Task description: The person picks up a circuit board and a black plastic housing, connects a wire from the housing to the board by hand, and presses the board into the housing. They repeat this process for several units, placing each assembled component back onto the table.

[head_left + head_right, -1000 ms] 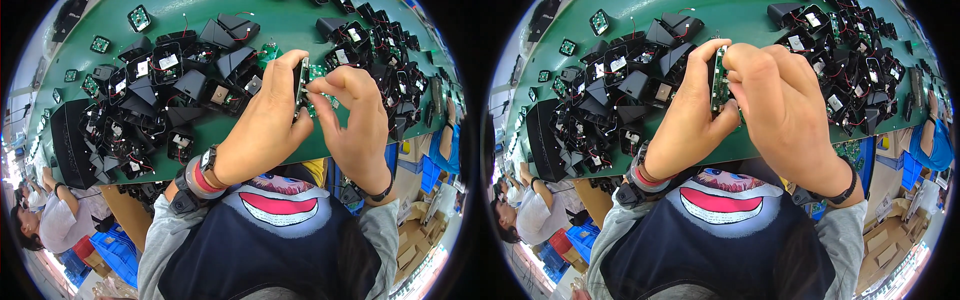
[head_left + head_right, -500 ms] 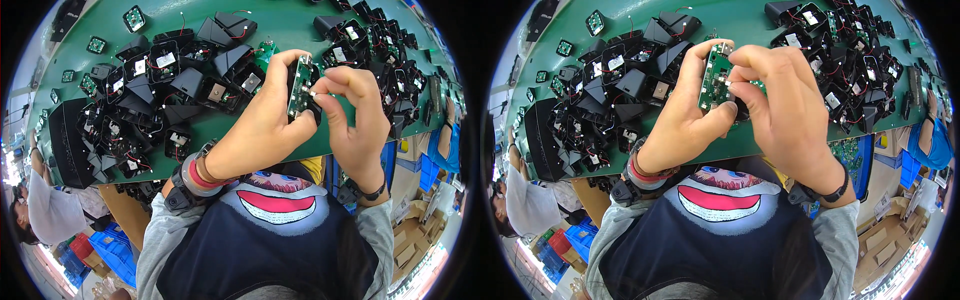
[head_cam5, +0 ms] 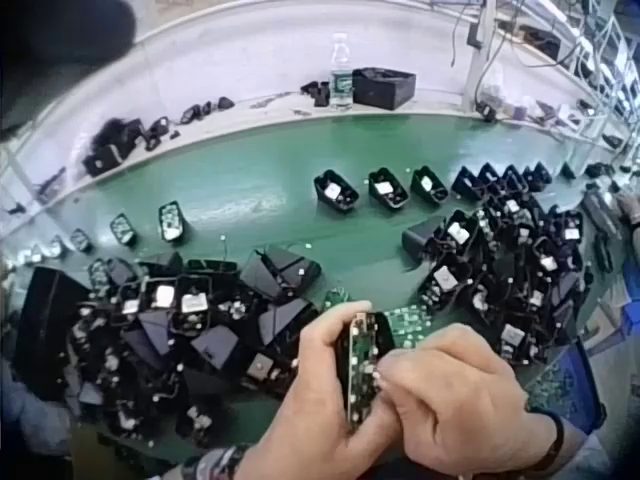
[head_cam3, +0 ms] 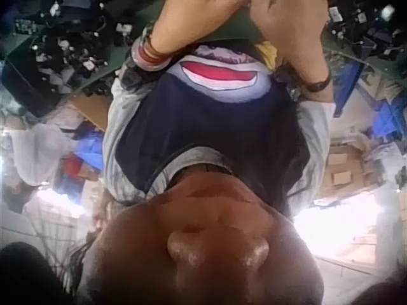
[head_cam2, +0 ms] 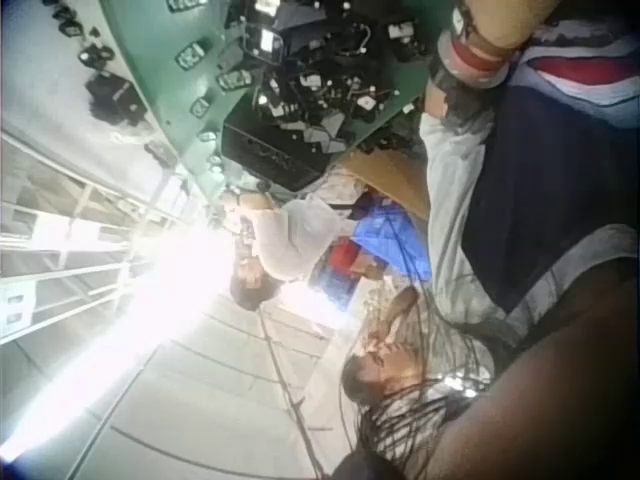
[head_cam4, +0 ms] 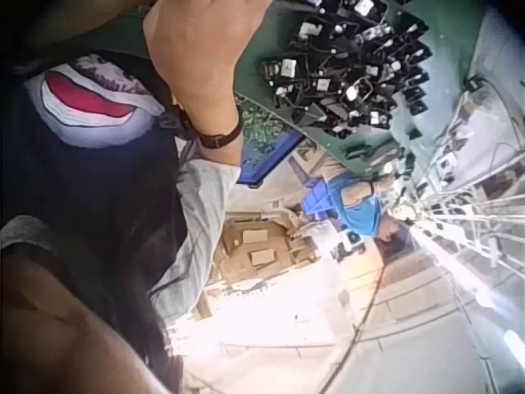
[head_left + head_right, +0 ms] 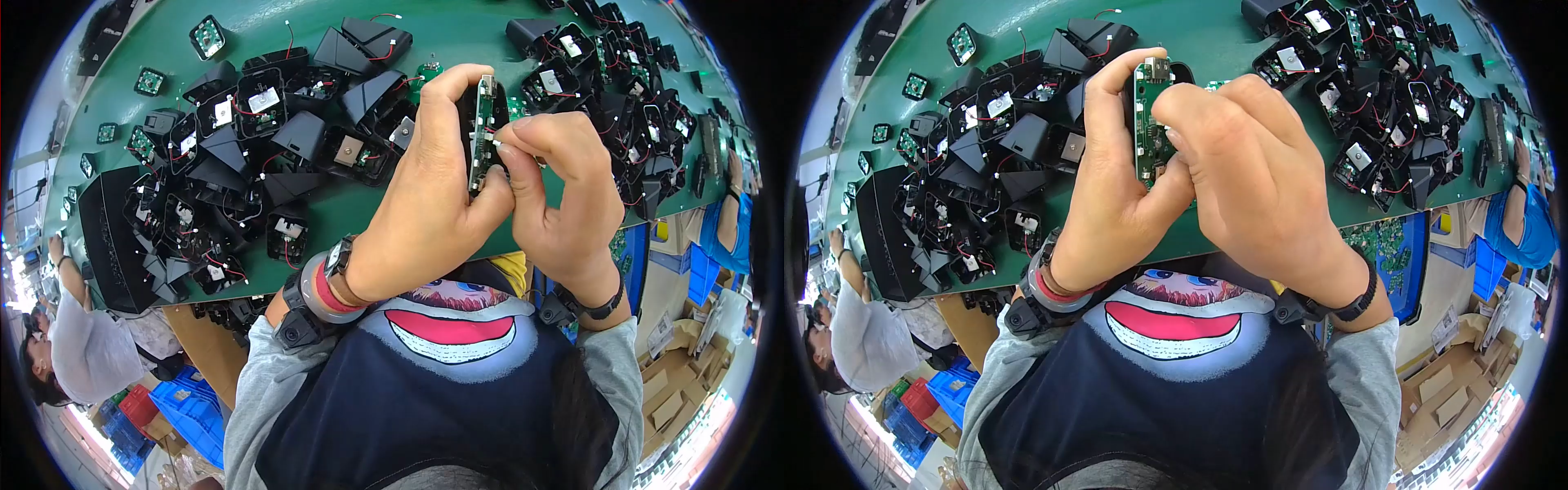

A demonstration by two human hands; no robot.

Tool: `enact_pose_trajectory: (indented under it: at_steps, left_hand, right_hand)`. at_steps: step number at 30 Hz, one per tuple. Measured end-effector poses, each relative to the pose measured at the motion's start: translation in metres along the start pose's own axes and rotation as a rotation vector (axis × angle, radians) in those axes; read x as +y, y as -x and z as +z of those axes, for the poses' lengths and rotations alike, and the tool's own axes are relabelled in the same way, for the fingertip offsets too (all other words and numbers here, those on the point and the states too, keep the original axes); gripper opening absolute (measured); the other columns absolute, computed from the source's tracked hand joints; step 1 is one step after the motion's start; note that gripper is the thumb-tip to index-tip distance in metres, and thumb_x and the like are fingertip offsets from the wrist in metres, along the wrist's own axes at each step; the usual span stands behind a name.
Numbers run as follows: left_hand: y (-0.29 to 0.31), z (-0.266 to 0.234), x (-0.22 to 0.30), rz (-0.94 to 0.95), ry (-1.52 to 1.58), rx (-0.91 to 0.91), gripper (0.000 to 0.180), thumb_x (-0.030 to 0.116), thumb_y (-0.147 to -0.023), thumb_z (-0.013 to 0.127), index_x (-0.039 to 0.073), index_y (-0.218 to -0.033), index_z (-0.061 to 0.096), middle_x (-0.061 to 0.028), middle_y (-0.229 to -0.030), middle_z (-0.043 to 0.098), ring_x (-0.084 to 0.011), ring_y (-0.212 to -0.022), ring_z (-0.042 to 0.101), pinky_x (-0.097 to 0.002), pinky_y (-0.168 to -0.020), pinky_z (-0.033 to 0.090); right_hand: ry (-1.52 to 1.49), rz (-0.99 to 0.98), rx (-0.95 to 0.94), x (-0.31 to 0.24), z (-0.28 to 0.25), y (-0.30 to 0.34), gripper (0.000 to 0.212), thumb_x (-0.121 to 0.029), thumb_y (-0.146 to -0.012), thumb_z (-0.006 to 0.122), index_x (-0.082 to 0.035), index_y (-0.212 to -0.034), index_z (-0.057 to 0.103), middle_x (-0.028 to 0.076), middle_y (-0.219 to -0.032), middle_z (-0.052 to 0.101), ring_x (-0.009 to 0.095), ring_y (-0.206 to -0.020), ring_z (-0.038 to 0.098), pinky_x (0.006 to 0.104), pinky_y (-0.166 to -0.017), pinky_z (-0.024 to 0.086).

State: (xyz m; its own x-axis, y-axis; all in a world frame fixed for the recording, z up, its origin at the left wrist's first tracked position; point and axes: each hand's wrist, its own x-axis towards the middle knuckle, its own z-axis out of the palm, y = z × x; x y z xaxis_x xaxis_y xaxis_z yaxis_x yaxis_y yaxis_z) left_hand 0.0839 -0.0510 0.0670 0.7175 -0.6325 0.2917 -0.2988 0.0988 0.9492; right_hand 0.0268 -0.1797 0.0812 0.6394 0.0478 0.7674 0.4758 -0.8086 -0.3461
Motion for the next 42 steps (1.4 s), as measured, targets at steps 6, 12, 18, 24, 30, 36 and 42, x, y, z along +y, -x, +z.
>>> enact_pose_trajectory:
  at_steps: [6, 12, 18, 24, 30, 36, 42]
  left_hand:
    - [-0.001, -0.004, 0.000, 0.091, -0.185, 0.009, 0.062, -0.003, -0.075, 0.058, -0.001, -0.130, 0.030, -0.0237, -0.115, 0.042, -0.0384, -0.101, 0.050, -0.0396, -0.084, 0.045]
    - [-0.002, -0.009, 0.002, 0.050, -0.159, -0.045, 0.059, 0.000, -0.079, 0.056, 0.000, -0.133, 0.030, -0.0144, -0.111, 0.047, -0.0219, -0.097, 0.053, -0.0313, -0.085, 0.044]
    - [0.000, -0.008, 0.001, -0.014, -0.084, -0.075, 0.060, 0.000, -0.079, 0.055, 0.001, -0.134, 0.029, -0.0141, -0.111, 0.048, -0.0220, -0.099, 0.053, -0.0313, -0.088, 0.043]
    - [0.002, -0.005, -0.002, 0.053, -0.221, -0.029, 0.062, -0.002, -0.079, 0.054, 0.003, -0.135, 0.028, -0.0136, -0.112, 0.047, -0.0234, -0.099, 0.053, -0.0315, -0.089, 0.043]
    - [0.002, -0.009, 0.010, -0.227, 0.150, -0.123, 0.064, -0.003, -0.078, 0.051, 0.002, -0.136, 0.025, -0.0096, -0.110, 0.047, -0.0145, -0.095, 0.050, -0.0272, -0.084, 0.044]
    - [0.000, -0.012, 0.006, -0.037, 0.041, -0.161, 0.062, -0.001, -0.077, 0.053, -0.004, -0.130, 0.021, -0.0238, -0.107, 0.047, -0.0346, -0.094, 0.056, -0.0387, -0.083, 0.045]
    - [-0.001, -0.009, 0.000, -0.066, 0.027, -0.209, 0.064, 0.000, -0.077, 0.051, 0.000, -0.135, 0.022, -0.0120, -0.118, 0.042, -0.0171, -0.107, 0.047, -0.0291, -0.091, 0.041]
  right_hand:
    - [0.008, 0.067, -0.131, -0.008, -0.009, -0.005, 0.031, 0.011, -0.080, 0.065, 0.002, -0.107, 0.052, 0.012, -0.092, 0.062, 0.020, -0.078, 0.062, 0.0263, -0.067, 0.052]
    - [0.040, 0.082, -0.149, -0.006, -0.008, -0.002, 0.032, 0.007, -0.079, 0.068, 0.001, -0.107, 0.053, 0.011, -0.091, 0.063, 0.019, -0.083, 0.064, 0.0245, -0.070, 0.052]
    - [0.128, 0.095, -0.163, -0.010, -0.012, -0.004, 0.029, 0.003, -0.080, 0.069, 0.000, -0.106, 0.055, 0.009, -0.095, 0.064, 0.016, -0.082, 0.065, 0.0236, -0.071, 0.052]
    - [0.120, 0.161, -0.257, -0.014, -0.012, -0.006, 0.027, 0.004, -0.080, 0.068, -0.001, -0.104, 0.056, 0.010, -0.097, 0.063, 0.017, -0.077, 0.064, 0.0243, -0.067, 0.052]
    - [-0.012, 0.021, -0.196, 0.002, -0.011, 0.003, 0.033, 0.006, -0.080, 0.067, 0.002, -0.110, 0.052, 0.013, -0.097, 0.063, 0.018, -0.077, 0.063, 0.0253, -0.069, 0.052]
    - [-0.433, 0.625, -0.126, -0.006, -0.017, -0.012, 0.043, 0.007, -0.080, 0.066, 0.004, -0.117, 0.045, 0.012, -0.095, 0.063, 0.014, -0.087, 0.060, 0.0239, -0.079, 0.050]
    - [-0.591, 0.791, -0.241, 0.004, -0.021, -0.011, 0.043, 0.006, -0.079, 0.066, 0.003, -0.117, 0.046, 0.006, -0.094, 0.056, 0.011, -0.088, 0.055, 0.0230, -0.077, 0.047]
